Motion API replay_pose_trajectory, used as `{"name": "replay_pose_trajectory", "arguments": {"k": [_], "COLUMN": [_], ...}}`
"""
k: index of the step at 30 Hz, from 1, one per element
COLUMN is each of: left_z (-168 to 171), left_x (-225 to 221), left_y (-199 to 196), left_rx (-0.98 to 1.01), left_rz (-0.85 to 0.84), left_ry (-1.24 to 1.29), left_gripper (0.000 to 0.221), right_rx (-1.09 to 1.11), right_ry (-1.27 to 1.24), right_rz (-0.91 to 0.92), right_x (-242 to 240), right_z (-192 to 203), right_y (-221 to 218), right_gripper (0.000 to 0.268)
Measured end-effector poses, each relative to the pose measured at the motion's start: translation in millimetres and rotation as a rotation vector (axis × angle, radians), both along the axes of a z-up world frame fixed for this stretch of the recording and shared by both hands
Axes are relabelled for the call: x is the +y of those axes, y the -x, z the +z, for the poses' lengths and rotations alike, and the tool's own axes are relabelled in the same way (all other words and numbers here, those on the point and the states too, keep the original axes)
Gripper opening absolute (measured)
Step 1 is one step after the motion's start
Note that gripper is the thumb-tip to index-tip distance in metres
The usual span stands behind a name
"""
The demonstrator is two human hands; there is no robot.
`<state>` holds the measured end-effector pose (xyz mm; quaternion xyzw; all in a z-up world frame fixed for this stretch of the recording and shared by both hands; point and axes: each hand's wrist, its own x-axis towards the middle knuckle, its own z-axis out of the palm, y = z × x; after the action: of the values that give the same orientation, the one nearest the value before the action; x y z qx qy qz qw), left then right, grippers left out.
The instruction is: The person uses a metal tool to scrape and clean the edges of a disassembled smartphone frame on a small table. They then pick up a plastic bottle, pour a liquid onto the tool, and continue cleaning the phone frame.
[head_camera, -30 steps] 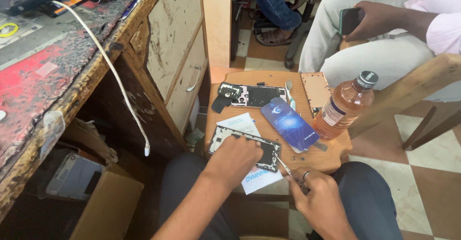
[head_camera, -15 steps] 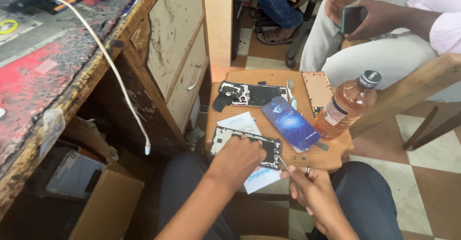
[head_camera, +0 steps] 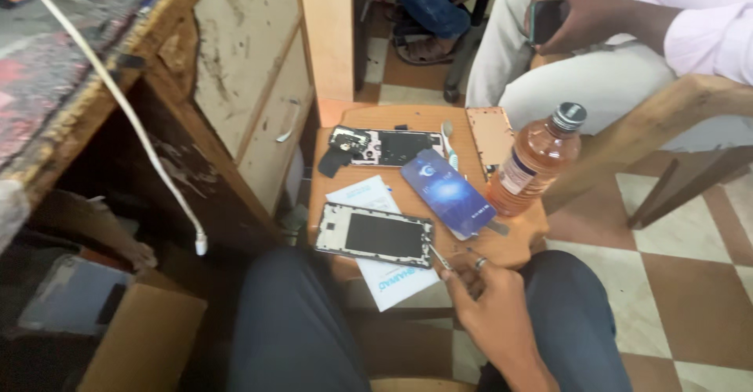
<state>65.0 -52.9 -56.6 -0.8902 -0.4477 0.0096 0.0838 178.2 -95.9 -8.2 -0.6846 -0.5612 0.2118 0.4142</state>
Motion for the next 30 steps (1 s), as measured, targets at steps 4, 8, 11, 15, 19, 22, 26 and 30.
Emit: {"name": "replay_pose_trajectory", "arguments": {"k": [4,8,11,15,19,22,26,30], "left_z": [4.8,17.1,23.2,35.8,51.9,59.0,86.2,132.9], "left_x": [1.1,7.8,9.4,13.4,17.4,14.0,17.9,15.0], "left_y": [-13.9,-5.6,-0.3,-6.1,10.2,12.6,38.4,62.0], "left_rx": [-0.048,-0.062,-0.074,-0.116,-0.165,-0.254,-0.360,-0.454], "left_rz": [-0.007,0.013,0.004,-0.052,-0.106,-0.167,-0.233,-0.243], "left_ry": [0.037,0.043,0.048,0.062,0.074,0.095,0.111,0.131], "left_gripper": [0.045,0.048,0.050,0.053,0.057,0.059,0.063,0.066], "right_rx": [-0.066,0.036,0.048,-0.192,-0.187,-0.186,-0.143,-0.064], "right_ry": [0.174,0.153,0.170,0.210,-0.010,-0.057,0.195,-0.045], "right_rz": [-0.065,-0.036,-0.044,-0.098,0.000,0.013,-0.052,0.028], "right_x": [-1.0,-0.1,-2.0,-3.3,-2.6,-7.5,-3.2,-2.4], "right_z": [4.7,14.6,17.1,5.9,-5.2,-8.0,-0.1,4.6], "right_y": [1.3,2.7,5.8,-4.1,-6.8,-11.1,-4.0,2.0], "right_gripper": [0.016,0.023,0.024,0.020,0.016,0.016,0.017,0.018]}}
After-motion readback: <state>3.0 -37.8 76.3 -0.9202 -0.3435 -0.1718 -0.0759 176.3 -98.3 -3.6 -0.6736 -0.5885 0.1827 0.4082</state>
